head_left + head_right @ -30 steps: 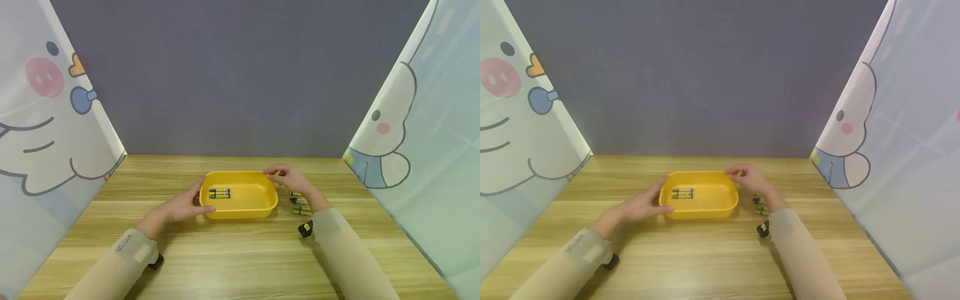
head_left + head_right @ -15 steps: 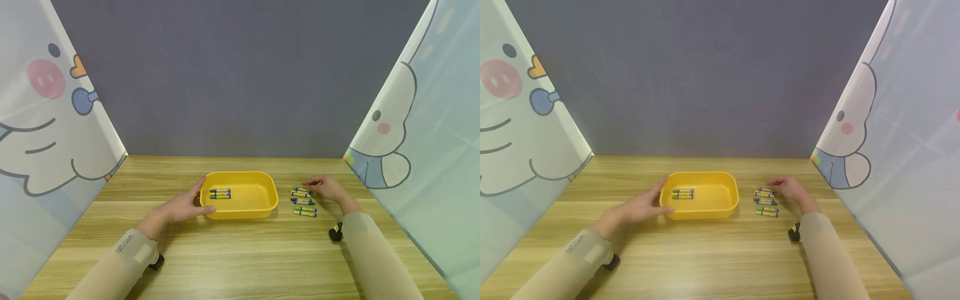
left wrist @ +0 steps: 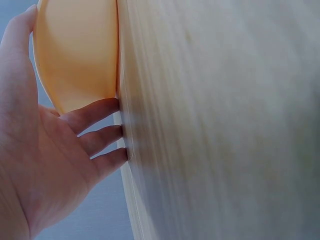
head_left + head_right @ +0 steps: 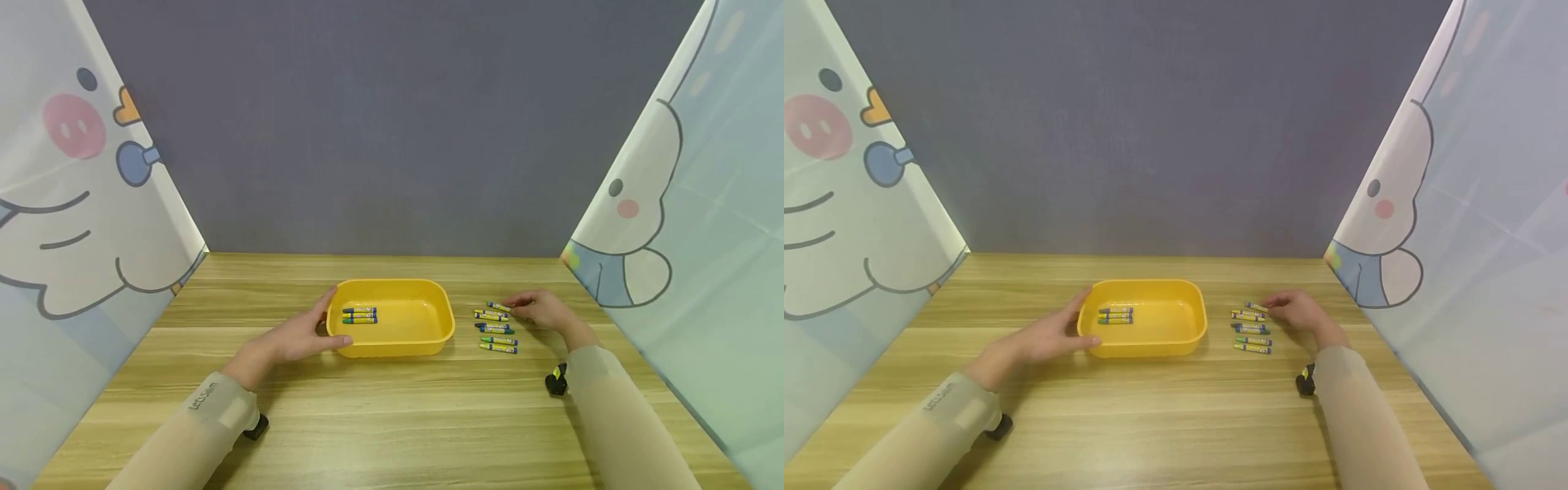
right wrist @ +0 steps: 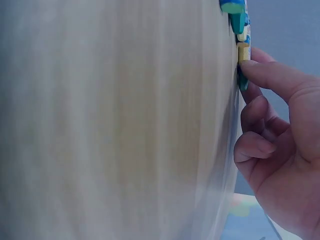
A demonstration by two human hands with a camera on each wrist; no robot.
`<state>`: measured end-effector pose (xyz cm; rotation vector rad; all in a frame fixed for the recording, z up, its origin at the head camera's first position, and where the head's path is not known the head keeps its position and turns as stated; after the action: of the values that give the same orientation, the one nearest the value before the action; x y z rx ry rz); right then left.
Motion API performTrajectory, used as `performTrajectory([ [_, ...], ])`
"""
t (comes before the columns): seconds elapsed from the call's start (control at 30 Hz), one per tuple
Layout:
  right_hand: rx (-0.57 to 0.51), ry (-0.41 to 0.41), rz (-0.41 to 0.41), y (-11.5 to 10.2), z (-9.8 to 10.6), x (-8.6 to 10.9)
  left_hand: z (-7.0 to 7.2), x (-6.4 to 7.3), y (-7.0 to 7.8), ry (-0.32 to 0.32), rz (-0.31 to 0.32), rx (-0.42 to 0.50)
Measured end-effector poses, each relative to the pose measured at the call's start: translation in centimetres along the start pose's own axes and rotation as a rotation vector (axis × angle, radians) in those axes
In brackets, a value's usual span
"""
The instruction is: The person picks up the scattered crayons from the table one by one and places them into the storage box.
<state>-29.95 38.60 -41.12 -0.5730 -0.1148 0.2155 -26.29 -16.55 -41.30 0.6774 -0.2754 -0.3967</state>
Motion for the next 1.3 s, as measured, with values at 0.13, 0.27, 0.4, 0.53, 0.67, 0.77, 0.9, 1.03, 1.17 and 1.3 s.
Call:
performTrajectory([
  [0.13,0.009,-0.009,-0.010,-0.1,-0.1,-0.3,-0.1,0.1,-0.1,0.001,-0.002,0.004],
  [0.27,-0.008,0.006,-0.002,-0.7,-0.1,-0.4,-0.2,0.1,-0.1,-0.002,-0.001,0.002],
  [0.4,-0.051,0.035,0.054,-2.0,0.0,-0.7,-0.1,0.1,0.0,0.002,-0.002,0.004],
  [0.53,-0.058,0.046,0.100,-4.3,-0.1,-1.1,0.1,0.0,0.1,0.005,-0.003,-0.005],
  [0.67,-0.071,0.046,0.134,-7.2,-0.5,-1.4,0.1,0.0,0.1,0.005,0.006,-0.017],
  [0.77,-0.096,0.041,0.169,-9.6,-0.9,-1.7,0.0,0.0,0.1,0.004,0.006,-0.017],
  [0.9,-0.132,0.025,0.207,-12.5,-1.9,-2.3,0.0,-0.1,0.1,0.003,0.000,-0.016],
  [1.03,-0.182,-0.006,0.243,-14.9,-3.3,-3.1,0.0,-0.1,0.1,0.005,-0.001,-0.015],
  [1.17,-0.216,-0.040,0.281,-16.9,-5.0,-3.7,0.0,-0.1,0.1,0.009,-0.002,-0.012],
  [1.3,-0.234,-0.068,0.303,-18.9,-7.1,-4.2,0.0,0.0,0.1,0.009,0.005,-0.015],
])
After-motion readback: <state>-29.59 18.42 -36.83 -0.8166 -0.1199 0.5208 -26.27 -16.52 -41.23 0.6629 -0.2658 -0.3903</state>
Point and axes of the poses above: each hand's wrist, its own x-axis away from the middle knuckle, its own z-axis out of the back of the hand, y = z × x, the point moved 1 cm from there along -x, towards the middle knuckle, and after that the axes turned 1 degree about z, right-handed, at the moved point
